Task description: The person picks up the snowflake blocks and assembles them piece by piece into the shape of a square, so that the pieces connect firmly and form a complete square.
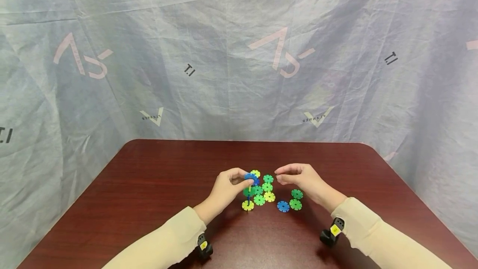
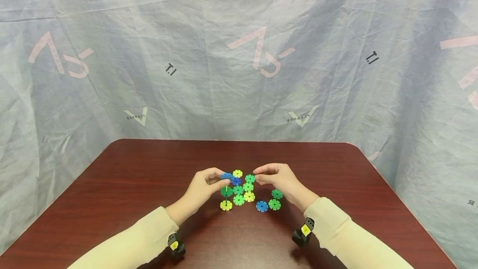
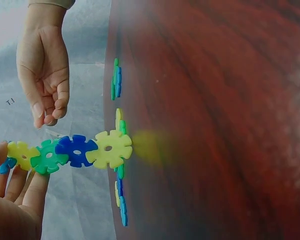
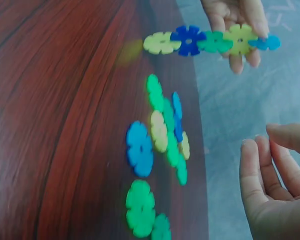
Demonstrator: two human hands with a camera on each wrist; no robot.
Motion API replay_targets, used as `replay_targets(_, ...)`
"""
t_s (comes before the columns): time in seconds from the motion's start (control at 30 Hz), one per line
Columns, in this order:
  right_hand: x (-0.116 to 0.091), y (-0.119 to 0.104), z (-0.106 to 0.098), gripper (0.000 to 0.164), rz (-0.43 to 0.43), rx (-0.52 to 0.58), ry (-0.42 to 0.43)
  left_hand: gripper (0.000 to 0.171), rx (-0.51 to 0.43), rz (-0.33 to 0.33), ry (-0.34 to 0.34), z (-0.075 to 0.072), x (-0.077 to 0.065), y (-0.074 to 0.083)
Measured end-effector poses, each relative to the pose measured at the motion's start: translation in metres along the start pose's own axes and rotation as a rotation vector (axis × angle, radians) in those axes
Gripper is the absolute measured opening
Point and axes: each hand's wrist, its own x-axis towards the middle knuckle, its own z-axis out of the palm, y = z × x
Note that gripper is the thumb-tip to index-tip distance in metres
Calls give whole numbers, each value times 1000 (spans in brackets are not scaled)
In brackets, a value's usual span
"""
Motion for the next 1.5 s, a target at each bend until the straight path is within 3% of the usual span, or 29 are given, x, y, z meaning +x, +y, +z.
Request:
replay_targets(0.3, -3, 10, -18, 43, 23, -108, -20, 17, -23, 1, 8, 0, -2, -1)
replay_targets(0.67, -1, 31, -37, 35, 54, -220, -71, 16, -9, 4, 33, 1, -1, -1)
replay_targets(0.9, -5, 36, -39, 35, 111, -271, -77, 16, -17, -7, 43, 1, -4, -1)
replay_targets(1.13, -5, 41, -41, 33, 90, -278, -76, 19, -26, -22, 82, 2, -5, -3)
replay_targets(1.5, -7, 44, -36, 26, 70, -306, -55, 20, -41, -5, 87, 2, -8, -5)
